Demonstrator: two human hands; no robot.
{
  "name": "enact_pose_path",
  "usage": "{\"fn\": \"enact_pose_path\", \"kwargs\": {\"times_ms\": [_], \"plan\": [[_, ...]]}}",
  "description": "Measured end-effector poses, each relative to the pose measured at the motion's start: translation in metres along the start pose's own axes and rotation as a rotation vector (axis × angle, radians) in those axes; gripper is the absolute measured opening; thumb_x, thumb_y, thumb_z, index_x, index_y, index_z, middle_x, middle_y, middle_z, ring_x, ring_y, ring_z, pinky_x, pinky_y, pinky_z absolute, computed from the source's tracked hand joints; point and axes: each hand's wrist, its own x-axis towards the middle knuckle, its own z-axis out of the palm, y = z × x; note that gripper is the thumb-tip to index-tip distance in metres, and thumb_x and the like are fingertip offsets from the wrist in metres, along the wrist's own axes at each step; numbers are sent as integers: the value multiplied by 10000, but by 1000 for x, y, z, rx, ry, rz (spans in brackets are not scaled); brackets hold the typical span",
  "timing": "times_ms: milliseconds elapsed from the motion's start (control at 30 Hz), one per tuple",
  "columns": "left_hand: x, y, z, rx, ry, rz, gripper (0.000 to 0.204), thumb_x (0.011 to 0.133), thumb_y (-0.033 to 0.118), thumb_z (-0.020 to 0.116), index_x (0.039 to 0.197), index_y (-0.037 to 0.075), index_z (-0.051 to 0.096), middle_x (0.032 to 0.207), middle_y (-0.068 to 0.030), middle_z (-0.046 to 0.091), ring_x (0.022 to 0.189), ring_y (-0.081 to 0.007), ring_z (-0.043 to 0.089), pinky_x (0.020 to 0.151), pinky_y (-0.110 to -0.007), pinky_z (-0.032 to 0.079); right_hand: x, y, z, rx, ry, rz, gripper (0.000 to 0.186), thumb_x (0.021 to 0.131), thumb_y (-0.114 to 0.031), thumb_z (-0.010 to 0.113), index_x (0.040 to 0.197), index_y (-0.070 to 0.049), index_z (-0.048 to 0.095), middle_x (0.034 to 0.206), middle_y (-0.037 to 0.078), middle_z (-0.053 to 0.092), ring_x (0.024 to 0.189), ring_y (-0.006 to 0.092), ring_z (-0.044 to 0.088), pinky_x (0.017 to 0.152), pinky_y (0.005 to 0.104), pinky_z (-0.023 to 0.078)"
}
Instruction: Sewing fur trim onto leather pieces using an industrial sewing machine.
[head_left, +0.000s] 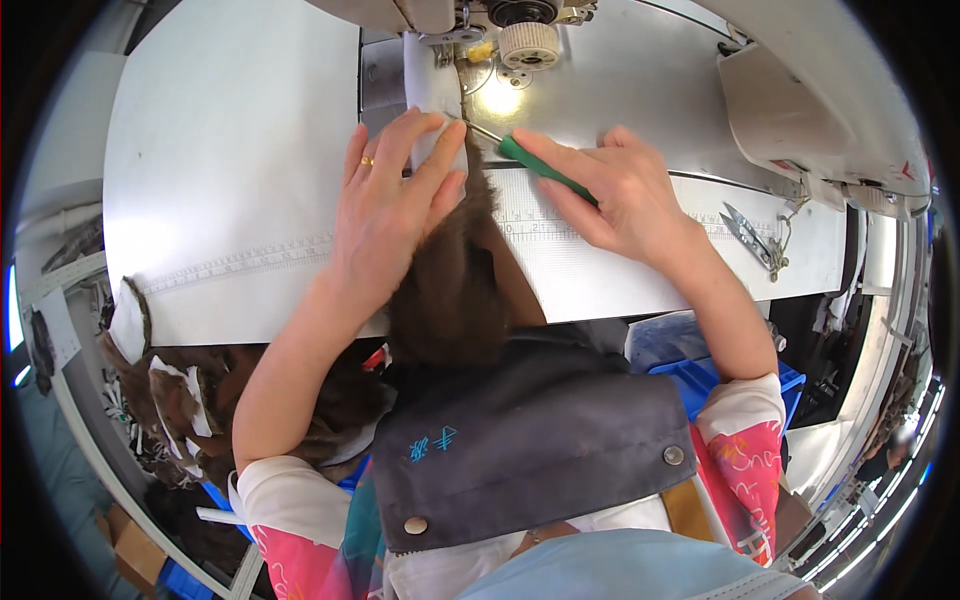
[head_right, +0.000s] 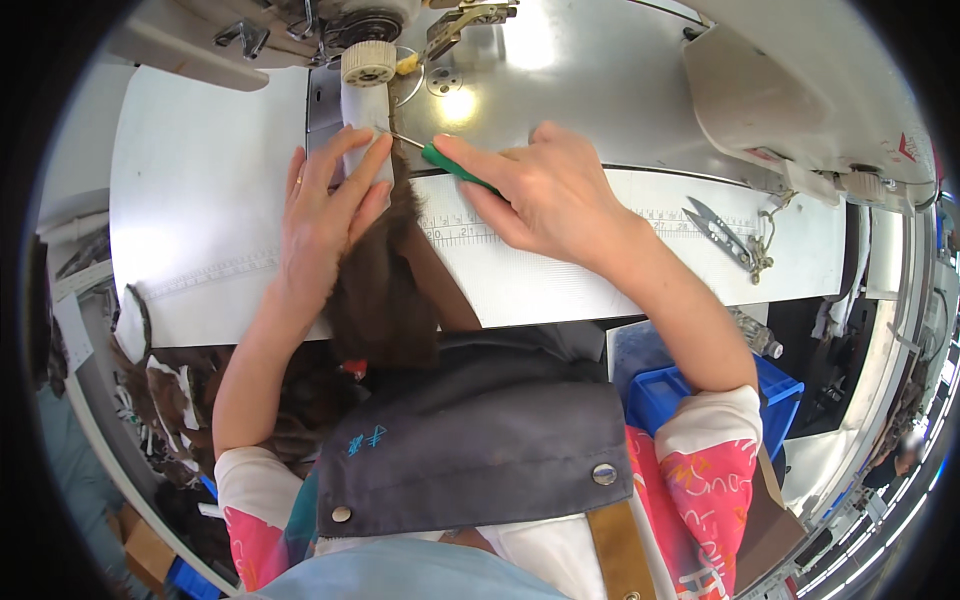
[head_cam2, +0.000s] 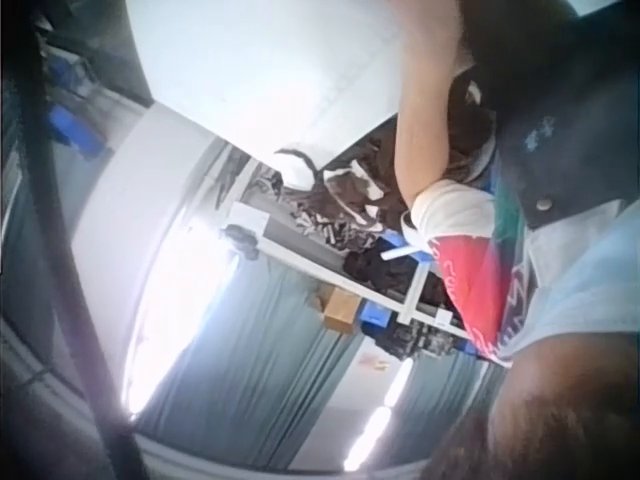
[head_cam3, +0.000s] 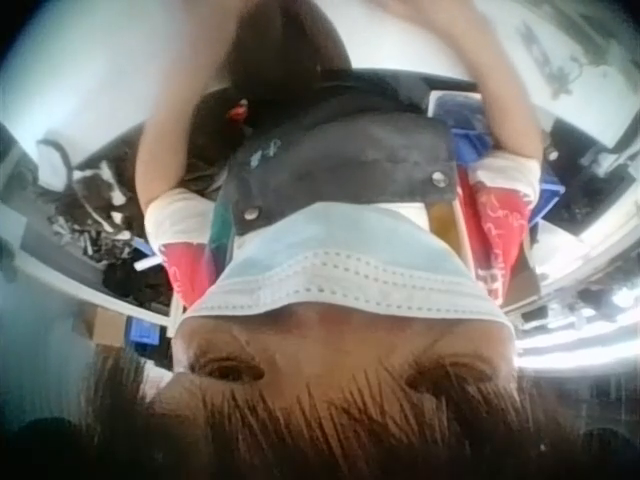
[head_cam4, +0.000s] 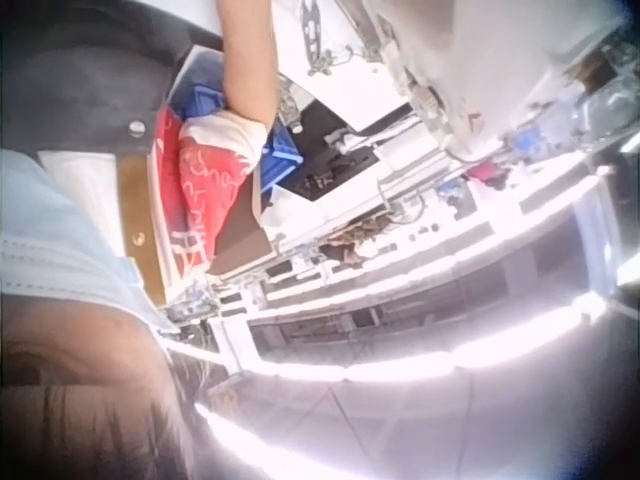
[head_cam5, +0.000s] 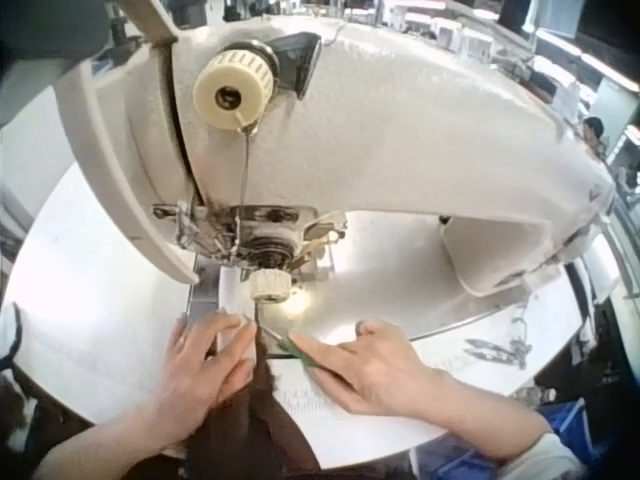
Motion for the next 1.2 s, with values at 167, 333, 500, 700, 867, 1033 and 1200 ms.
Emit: {"fn": "enact_pose_path", "kwargs": {"times_ms": [167, 333, 500, 700, 867, 1033, 1200], "plan": [[14, -17, 9, -18, 48, 39, 383, 802, 153, 694, 1177, 150, 617, 1175, -30, 529, 1119, -249, 559, 981, -491, 383, 5, -4, -5, -54, -19, 83, 419, 818, -147, 634, 1234, -101, 600, 585, 51, 571, 485, 230, 423, 552, 325, 334], [13, -20, 10, -89, 83, 34, 394, 784, 97, 713, 1163, 171, 635, 1139, -33, 568, 1113, -255, 569, 1000, -481, 367, -47, -48, -14, 343, -7, 321, 403, 832, -162, 614, 1217, -47, 598, 843, 117, 667, 572, 223, 439, 594, 331, 385], [12, -20, 10, -232, 72, -47, 378, 798, 40, 688, 1149, 177, 654, 1134, -12, 589, 1121, -242, 566, 1030, -465, 333, -47, -48, -20, 313, -49, 291, 348, 825, -154, 615, 1157, -48, 624, 653, 126, 610, 455, 281, 474, 527, 348, 380], [6, -10, -4, -252, -75, -124, 386, 890, 68, 578, 1269, 144, 574, 1349, -10, 513, 1286, -234, 445, 1105, -457, 215, -32, -37, -25, 358, -228, 274, 322, 821, -191, 609, 1127, -94, 648, 627, 163, 589, 580, 344, 580, 535, 399, 442], [-10, 7, -18, -361, -224, -230, 404, 958, 172, 498, 1360, 145, 475, 1440, -15, 422, 1367, -235, 333, 1127, -454, 160, -37, -40, -22, 476, -266, 171, 337, 809, -197, 614, 1126, -91, 653, 644, 171, 595, 597, 347, 583, 552, 395, 452], [-26, 22, -22, -422, -232, -251, 420, 984, 250, 461, 1391, 147, 434, 1466, -38, 382, 1380, -232, 309, 1127, -459, 160, -62, -67, -21, 326, -330, 89, 367, 809, -162, 613, 1162, -62, 606, 604, 126, 585, 556, 318, 575, 540, 396, 458], [-35, 47, -14, -94, -188, -184, 435, 977, 240, 467, 1387, 100, 426, 1453, -70, 397, 1361, -239, 341, 1089, -496, 229, -74, -79, -11, 197, -230, 19, 388, 795, -153, 635, 1170, -65, 587, 592, 46, 595, 500, 249, 563, 509, 340, 406]]}}
